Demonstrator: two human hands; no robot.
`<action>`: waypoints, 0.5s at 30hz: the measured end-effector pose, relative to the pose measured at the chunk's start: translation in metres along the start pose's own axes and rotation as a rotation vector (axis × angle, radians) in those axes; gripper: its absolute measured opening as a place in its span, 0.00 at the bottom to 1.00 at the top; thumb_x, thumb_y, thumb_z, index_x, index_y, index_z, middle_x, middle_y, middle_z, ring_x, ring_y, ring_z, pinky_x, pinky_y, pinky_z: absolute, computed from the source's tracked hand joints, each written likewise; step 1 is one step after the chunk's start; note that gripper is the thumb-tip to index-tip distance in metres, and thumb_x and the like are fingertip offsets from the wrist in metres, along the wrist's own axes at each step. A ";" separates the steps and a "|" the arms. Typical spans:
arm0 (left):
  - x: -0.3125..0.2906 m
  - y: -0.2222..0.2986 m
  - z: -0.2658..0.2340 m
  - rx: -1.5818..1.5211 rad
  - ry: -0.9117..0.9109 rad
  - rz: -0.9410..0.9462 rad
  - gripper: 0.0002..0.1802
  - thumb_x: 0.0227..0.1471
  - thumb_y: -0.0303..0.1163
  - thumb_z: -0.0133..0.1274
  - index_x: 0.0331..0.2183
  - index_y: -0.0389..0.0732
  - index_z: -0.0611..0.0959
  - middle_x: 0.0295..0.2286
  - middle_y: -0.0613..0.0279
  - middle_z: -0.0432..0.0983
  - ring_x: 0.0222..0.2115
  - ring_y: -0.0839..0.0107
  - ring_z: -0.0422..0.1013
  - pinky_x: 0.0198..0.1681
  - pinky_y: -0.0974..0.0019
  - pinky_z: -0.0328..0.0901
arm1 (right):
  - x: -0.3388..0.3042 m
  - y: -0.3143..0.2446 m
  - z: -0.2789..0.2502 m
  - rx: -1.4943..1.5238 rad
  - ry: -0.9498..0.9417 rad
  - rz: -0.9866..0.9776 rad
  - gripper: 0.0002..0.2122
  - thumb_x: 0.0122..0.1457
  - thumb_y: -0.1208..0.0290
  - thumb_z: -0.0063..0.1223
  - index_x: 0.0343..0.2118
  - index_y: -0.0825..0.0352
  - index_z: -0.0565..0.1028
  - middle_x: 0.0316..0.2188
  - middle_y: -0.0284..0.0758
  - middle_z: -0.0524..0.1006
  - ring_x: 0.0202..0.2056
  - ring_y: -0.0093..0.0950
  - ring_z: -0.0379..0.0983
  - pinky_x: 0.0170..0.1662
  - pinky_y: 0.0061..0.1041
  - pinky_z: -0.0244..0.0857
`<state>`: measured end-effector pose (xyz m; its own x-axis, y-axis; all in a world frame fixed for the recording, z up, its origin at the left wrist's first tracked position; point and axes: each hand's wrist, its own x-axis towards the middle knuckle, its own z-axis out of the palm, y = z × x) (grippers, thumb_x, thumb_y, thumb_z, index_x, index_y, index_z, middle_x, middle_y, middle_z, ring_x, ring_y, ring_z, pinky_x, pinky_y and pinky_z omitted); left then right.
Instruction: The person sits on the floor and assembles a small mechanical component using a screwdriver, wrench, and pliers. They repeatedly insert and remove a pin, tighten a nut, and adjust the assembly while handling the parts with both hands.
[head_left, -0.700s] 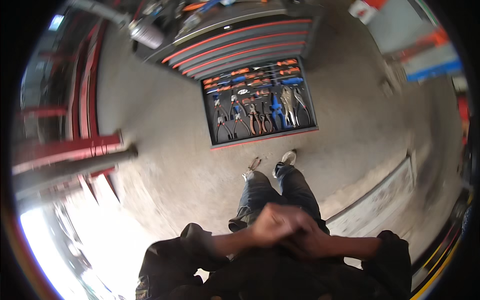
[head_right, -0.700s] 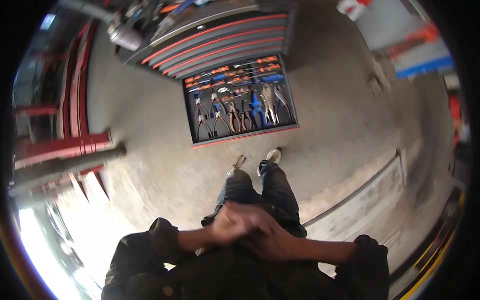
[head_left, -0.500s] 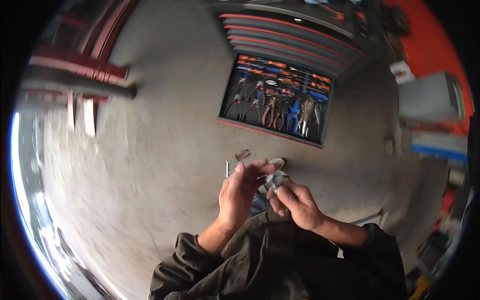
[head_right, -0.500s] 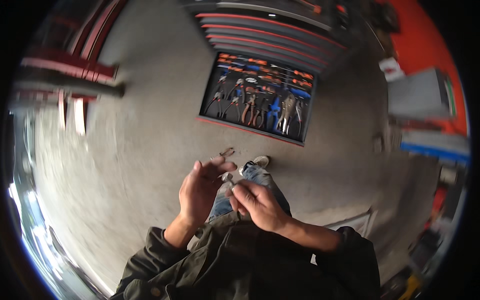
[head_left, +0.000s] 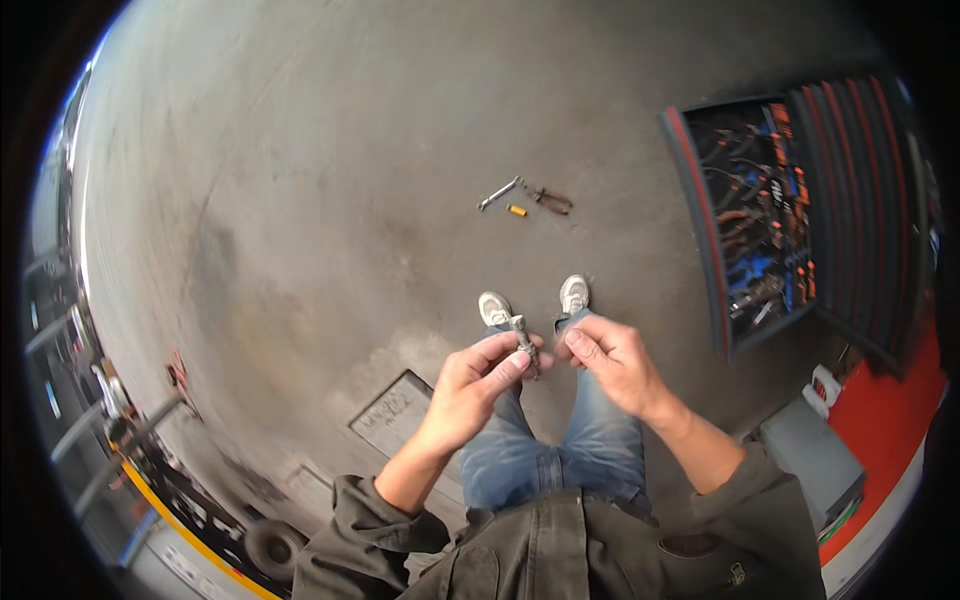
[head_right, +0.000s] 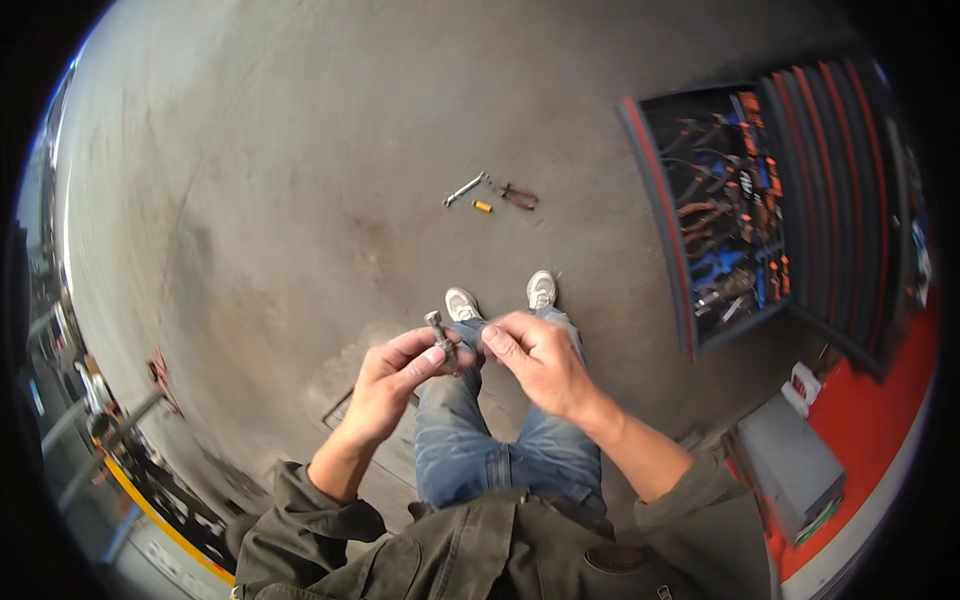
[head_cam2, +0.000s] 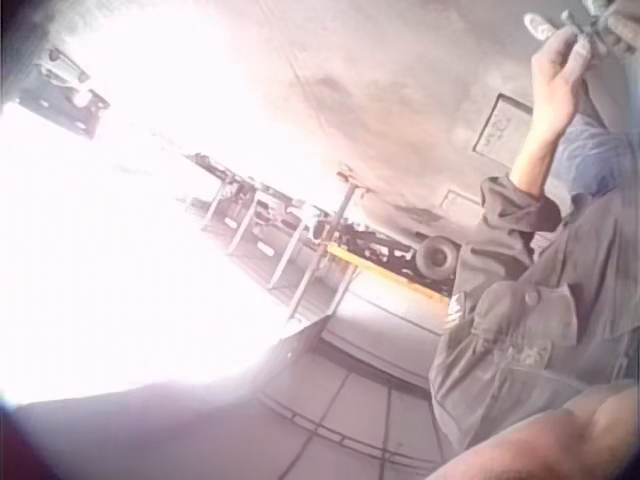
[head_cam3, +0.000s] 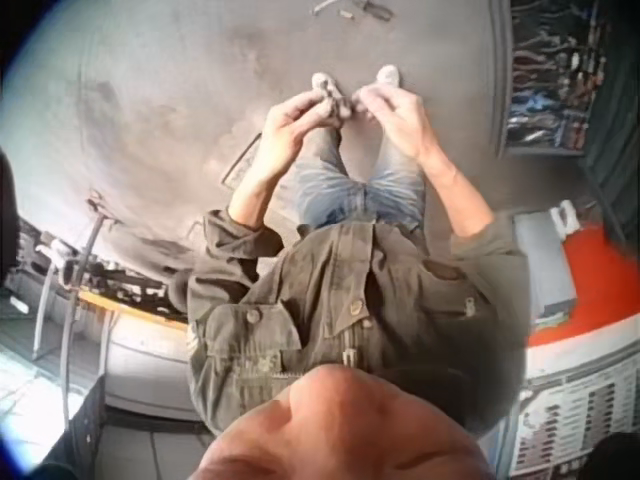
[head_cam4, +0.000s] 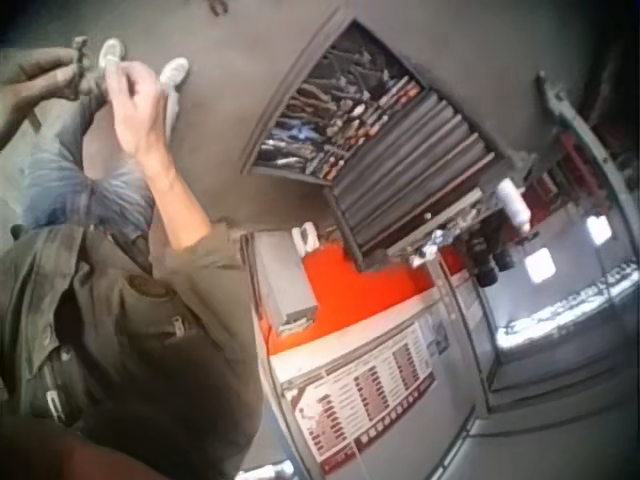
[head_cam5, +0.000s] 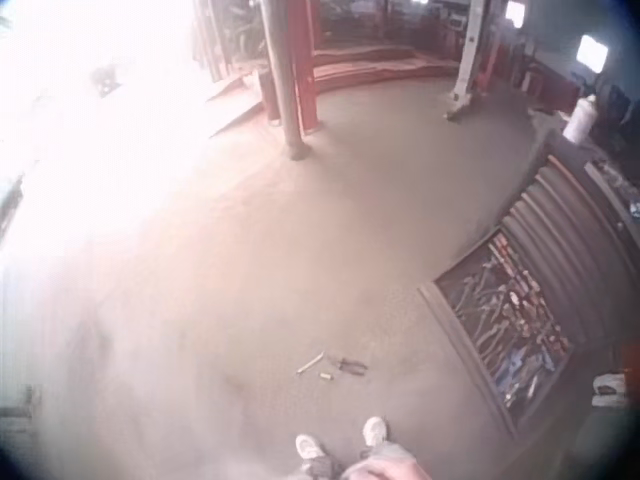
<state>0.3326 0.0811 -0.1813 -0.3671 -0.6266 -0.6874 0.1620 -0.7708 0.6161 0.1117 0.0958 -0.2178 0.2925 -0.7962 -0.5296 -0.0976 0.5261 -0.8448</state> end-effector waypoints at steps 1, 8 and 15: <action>0.004 -0.016 -0.025 -0.070 -0.006 -0.089 0.17 0.66 0.32 0.50 0.51 0.30 0.78 0.36 0.60 0.81 0.38 0.71 0.76 0.46 0.67 0.71 | 0.024 0.008 0.009 0.038 -0.049 -0.002 0.12 0.66 0.69 0.54 0.45 0.72 0.79 0.33 0.34 0.79 0.33 0.20 0.75 0.39 0.22 0.71; 0.161 -0.150 -0.149 -0.184 0.002 -0.154 0.17 0.63 0.32 0.52 0.46 0.28 0.81 0.31 0.56 0.81 0.30 0.72 0.76 0.36 0.69 0.71 | 0.190 0.165 0.006 -0.154 -0.261 -0.207 0.11 0.55 0.80 0.63 0.42 0.70 0.82 0.34 0.36 0.81 0.32 0.24 0.79 0.37 0.23 0.74; 0.308 -0.236 -0.218 -0.750 0.225 0.110 0.16 0.64 0.34 0.53 0.45 0.31 0.80 0.36 0.56 0.81 0.33 0.72 0.78 0.36 0.76 0.74 | 0.327 0.289 0.024 -0.368 0.043 -0.720 0.12 0.48 0.84 0.67 0.37 0.70 0.81 0.31 0.37 0.82 0.30 0.31 0.80 0.33 0.26 0.74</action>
<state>0.3808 0.0447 -0.6218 -0.1319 -0.6498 -0.7486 0.7904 -0.5247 0.3162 0.2017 -0.0053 -0.6331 0.3669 -0.9169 0.1574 -0.2080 -0.2457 -0.9468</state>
